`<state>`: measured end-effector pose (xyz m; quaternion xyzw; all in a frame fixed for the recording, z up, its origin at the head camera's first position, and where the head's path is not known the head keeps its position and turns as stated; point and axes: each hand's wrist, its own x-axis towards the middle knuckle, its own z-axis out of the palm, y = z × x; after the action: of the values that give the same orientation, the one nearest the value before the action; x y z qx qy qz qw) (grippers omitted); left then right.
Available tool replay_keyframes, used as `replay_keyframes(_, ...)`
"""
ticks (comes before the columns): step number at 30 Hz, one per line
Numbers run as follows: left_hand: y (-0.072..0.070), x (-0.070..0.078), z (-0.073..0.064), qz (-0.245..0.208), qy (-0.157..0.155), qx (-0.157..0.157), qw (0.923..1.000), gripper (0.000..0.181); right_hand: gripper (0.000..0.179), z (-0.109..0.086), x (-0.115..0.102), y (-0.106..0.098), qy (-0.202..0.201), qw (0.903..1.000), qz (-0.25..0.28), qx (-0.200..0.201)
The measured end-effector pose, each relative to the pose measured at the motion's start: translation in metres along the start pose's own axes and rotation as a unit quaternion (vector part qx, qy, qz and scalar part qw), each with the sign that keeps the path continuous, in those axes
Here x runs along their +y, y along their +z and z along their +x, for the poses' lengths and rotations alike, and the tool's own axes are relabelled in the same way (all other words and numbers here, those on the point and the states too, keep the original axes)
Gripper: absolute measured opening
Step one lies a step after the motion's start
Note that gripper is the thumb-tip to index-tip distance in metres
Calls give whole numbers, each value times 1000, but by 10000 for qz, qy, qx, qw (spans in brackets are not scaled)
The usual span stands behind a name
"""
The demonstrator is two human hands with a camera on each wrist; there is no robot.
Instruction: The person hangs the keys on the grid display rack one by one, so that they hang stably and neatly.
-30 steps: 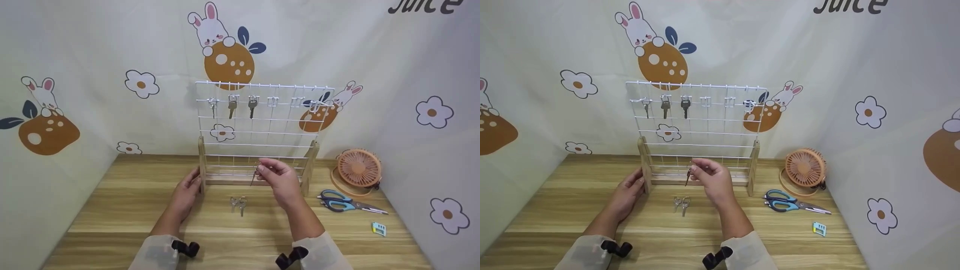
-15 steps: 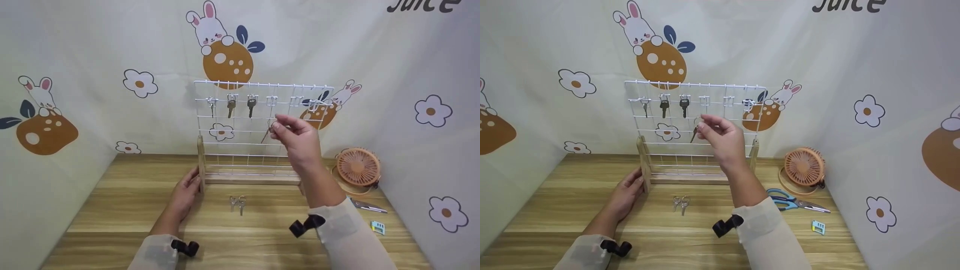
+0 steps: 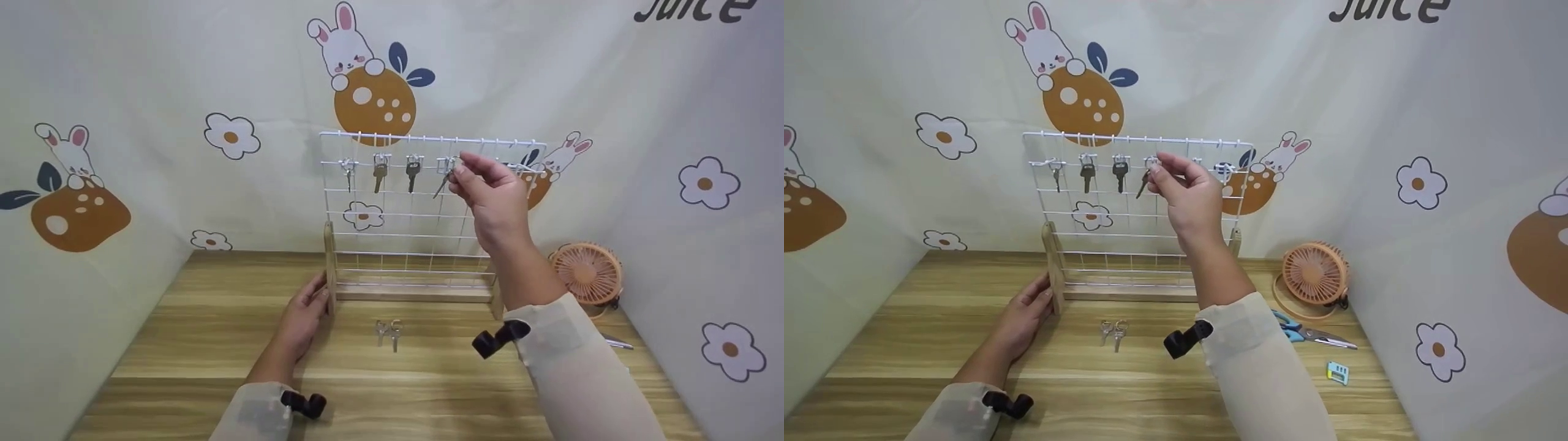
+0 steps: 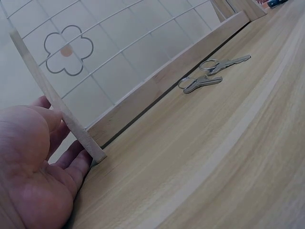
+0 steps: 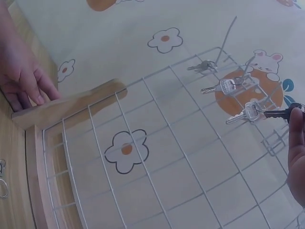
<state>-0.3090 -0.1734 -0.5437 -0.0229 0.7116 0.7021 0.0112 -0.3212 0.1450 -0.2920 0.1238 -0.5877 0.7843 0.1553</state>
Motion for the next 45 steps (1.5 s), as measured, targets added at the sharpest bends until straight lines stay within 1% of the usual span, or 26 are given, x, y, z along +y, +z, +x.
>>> replay_keyframes(4, 0, 0, 0, 29, -111, 46, 9999, 53, 36, 1, 7, -3, 33, 10000, -27, -30)
replay_keyframes(10, 1, -1, 1, 35, -148, 84, 9998, 52, 30, 4, 13, -8, 97, 9999, -78, -59)
replay_keyframes(17, 0, 0, -1, 51, -49, -22, 10000, 53, 36, 3, 19, -13, 130, 9993, -351, -23)
replay_keyframes(20, -1, 0, -1, 16, -28, -84, 10000, 53, 33, -2, 27, -15, 243, 9991, -332, 40)
replay_keyframes(24, -2, 0, 0, -52, 7, -77, 10000, 53, 23, -14, 49, -15, 483, 9987, -133, 88)
replay_keyframes(29, -2, -2, 1, -21, 10, -23, 10000, 53, 12, -38, 87, -14, 824, 9966, 43, -37)
replay_keyframes(33, -2, -1, 0, 16, -5, -34, 10000, 53, 11, -57, 116, -15, 1044, 9944, 20, -161)
replay_keyframes(37, -2, -1, -1, 39, -29, -26, 10000, 53, 11, -72, 143, -16, 1312, 9911, 30, -240)
replay_keyframes(40, -2, -1, -1, 77, -41, -25, 10000, 53, 13, -80, 161, -19, 1505, 9881, -125, -297)
replay_keyframes(45, -2, 1, 0, 74, -94, -10, 9999, 52, 28, -86, 189, -25, 1831, 9797, -666, -465)
